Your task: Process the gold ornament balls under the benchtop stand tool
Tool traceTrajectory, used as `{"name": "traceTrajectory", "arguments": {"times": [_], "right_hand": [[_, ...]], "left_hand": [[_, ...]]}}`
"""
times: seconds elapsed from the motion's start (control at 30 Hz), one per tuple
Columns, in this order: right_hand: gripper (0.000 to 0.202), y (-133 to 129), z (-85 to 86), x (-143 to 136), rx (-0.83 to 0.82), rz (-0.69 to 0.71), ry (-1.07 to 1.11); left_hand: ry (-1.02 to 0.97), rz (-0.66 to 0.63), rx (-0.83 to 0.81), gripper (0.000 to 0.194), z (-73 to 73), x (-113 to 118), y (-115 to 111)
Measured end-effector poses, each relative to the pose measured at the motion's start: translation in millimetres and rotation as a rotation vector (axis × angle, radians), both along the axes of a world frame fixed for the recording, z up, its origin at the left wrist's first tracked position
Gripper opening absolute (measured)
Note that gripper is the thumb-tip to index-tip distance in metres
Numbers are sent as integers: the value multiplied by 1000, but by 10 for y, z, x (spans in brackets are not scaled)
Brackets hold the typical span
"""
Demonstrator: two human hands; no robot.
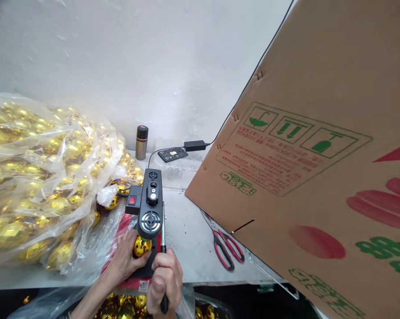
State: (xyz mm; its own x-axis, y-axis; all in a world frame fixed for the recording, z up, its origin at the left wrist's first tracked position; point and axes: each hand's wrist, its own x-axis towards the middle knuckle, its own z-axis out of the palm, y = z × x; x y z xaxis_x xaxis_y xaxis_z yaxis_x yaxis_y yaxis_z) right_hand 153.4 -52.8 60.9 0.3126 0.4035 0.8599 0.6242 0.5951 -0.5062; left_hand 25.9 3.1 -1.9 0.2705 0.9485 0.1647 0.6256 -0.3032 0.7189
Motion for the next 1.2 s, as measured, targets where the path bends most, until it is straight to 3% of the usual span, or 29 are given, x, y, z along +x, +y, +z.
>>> {"name": "traceTrajectory", "arguments": {"times": [0.2,0.47,0.7,0.8,0.9,1.07,1.13,1.2], "right_hand": [[39,3,-67,1,-25,23,4],[39,113,-46,-24,73,-19,-32],[41,60,-146,-19,51,-3,-84],[43,50,-130,-93,45,-15,-3],[47,79,86,-160,92,-47,116],[39,88,690,-111,-6,82,249],[38,66,812,-83,-71,110,232],[40,39,821,-94,-57,107,215]], "left_hand": [[6,18,28,33,-23,2,6],[-19,26,95,35,-116,18,8],[-29,38,63,36,-112,30,11],[-32,47,48,38,-120,46,6],[-45,48,42,40,-103,62,20],[-99,36,27,45,-107,16,-65],[-128,23,58,51,-182,-78,-205],[-131,-21,117,57,-285,-221,-375]]}}
